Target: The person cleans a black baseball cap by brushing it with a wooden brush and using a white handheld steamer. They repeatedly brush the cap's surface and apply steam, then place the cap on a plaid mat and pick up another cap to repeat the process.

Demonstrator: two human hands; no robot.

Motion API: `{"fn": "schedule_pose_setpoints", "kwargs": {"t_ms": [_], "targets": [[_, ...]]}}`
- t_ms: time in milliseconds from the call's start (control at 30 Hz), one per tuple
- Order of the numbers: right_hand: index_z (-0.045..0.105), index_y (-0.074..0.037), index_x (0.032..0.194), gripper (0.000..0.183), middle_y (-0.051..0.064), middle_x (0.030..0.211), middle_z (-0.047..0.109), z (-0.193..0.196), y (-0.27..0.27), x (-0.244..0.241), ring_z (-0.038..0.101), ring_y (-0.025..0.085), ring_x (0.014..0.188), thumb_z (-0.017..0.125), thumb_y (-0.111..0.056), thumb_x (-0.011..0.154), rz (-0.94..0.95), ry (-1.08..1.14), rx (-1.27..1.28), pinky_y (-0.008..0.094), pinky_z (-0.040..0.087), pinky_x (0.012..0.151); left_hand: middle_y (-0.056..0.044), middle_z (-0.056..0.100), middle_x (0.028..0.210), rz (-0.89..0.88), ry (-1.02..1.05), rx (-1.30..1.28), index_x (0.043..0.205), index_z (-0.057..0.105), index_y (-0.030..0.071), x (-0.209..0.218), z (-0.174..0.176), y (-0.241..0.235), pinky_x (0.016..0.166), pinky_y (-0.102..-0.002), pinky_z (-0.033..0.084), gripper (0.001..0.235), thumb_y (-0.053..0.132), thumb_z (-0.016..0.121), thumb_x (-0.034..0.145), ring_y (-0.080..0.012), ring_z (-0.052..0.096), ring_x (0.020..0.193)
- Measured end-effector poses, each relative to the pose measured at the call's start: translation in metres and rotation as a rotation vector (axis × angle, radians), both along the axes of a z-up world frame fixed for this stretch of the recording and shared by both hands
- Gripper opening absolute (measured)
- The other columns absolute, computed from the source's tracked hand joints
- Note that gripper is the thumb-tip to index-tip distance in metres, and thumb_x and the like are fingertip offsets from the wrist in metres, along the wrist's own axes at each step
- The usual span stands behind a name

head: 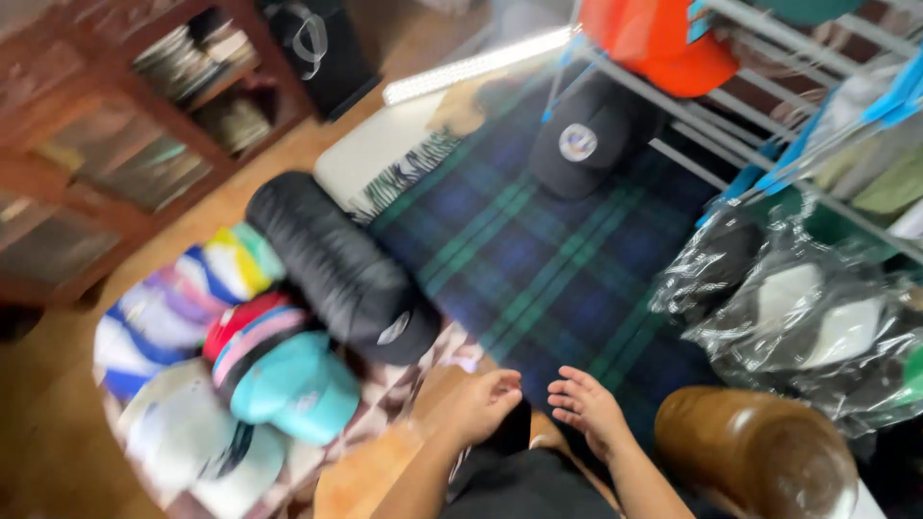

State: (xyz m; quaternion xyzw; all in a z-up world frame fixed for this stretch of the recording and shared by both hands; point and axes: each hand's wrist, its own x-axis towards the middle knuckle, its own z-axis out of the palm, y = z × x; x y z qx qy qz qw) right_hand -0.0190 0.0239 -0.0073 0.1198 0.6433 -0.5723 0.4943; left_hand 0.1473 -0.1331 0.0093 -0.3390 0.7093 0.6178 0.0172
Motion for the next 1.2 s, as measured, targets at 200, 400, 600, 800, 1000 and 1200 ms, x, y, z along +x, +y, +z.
{"fn": "schedule_pose_setpoints", "kwargs": {"t_ms": [200, 400, 600, 800, 1000, 1200], "targets": [[0.055, -0.005, 0.141, 0.042, 0.017, 0.112, 0.070, 0.014, 0.048, 0.065, 0.067, 0.030, 0.093, 0.058, -0.014, 0.101, -0.001, -0.074, 0.069, 0.040, 0.053, 0.081, 0.009, 0.076, 0.115, 0.316, -0.202, 0.059, 0.113, 0.074, 0.026, 0.099, 0.055, 0.010, 0.101, -0.027, 0.050, 0.027, 0.033, 0.060, 0.092, -0.0115, 0.071, 0.106], [0.054, -0.006, 0.142, 0.045, 0.019, 0.118, 0.069, -0.001, 0.030, 0.094, 0.066, 0.031, 0.097, 0.058, -0.015, 0.098, 0.051, -0.097, 0.028, 0.042, 0.054, 0.081, 0.006, 0.076, 0.115, 0.511, -0.208, 0.041, 0.113, 0.073, 0.025, 0.144, 0.045, -0.021, 0.101, -0.029, 0.049, 0.026, 0.039, 0.063, 0.093, -0.0114, 0.071, 0.106], [0.046, -0.008, 0.154, 0.060, 0.013, 0.146, 0.061, 0.027, -0.095, 0.111, 0.061, 0.035, 0.125, 0.055, -0.023, 0.096, 0.290, -0.082, 0.025, 0.048, 0.051, 0.102, 0.008, 0.069, 0.130, 0.707, -0.231, 0.091, 0.136, 0.063, 0.026, 0.158, -0.002, -0.081, 0.098, -0.030, 0.050, 0.047, 0.035, 0.064, 0.091, -0.0116, 0.071, 0.108], [0.041, -0.016, 0.157, 0.066, 0.016, 0.149, 0.053, -0.100, -0.214, 0.082, 0.068, 0.022, 0.092, 0.065, -0.009, 0.096, 0.614, 0.260, -0.061, 0.031, 0.063, 0.073, -0.015, 0.055, 0.150, 0.835, -0.183, 0.243, 0.153, 0.045, 0.010, 0.168, -0.031, -0.138, 0.110, -0.048, 0.053, 0.071, 0.033, 0.070, 0.091, -0.0335, 0.052, 0.139], [0.037, -0.012, 0.160, 0.081, 0.022, 0.151, 0.053, -0.140, -0.278, 0.071, 0.056, 0.034, 0.136, 0.068, -0.042, 0.091, 1.088, 0.676, 0.394, 0.047, 0.048, 0.113, -0.007, 0.051, 0.152, 0.914, -0.153, 0.507, 0.157, 0.039, 0.021, 0.149, -0.161, -0.174, 0.089, -0.054, 0.063, 0.076, 0.029, 0.075, 0.090, -0.0354, 0.060, 0.126], [0.053, -0.009, 0.134, 0.047, 0.007, 0.093, 0.074, -0.083, -0.283, 0.094, 0.064, 0.017, 0.065, 0.063, -0.031, 0.093, 0.803, 0.346, 0.505, 0.034, 0.051, 0.067, -0.005, 0.063, 0.104, 1.054, -0.092, 0.865, 0.129, 0.060, 0.015, 0.159, -0.130, -0.175, 0.081, -0.031, 0.055, 0.039, 0.005, 0.072, 0.093, -0.0149, 0.060, 0.082]]}}
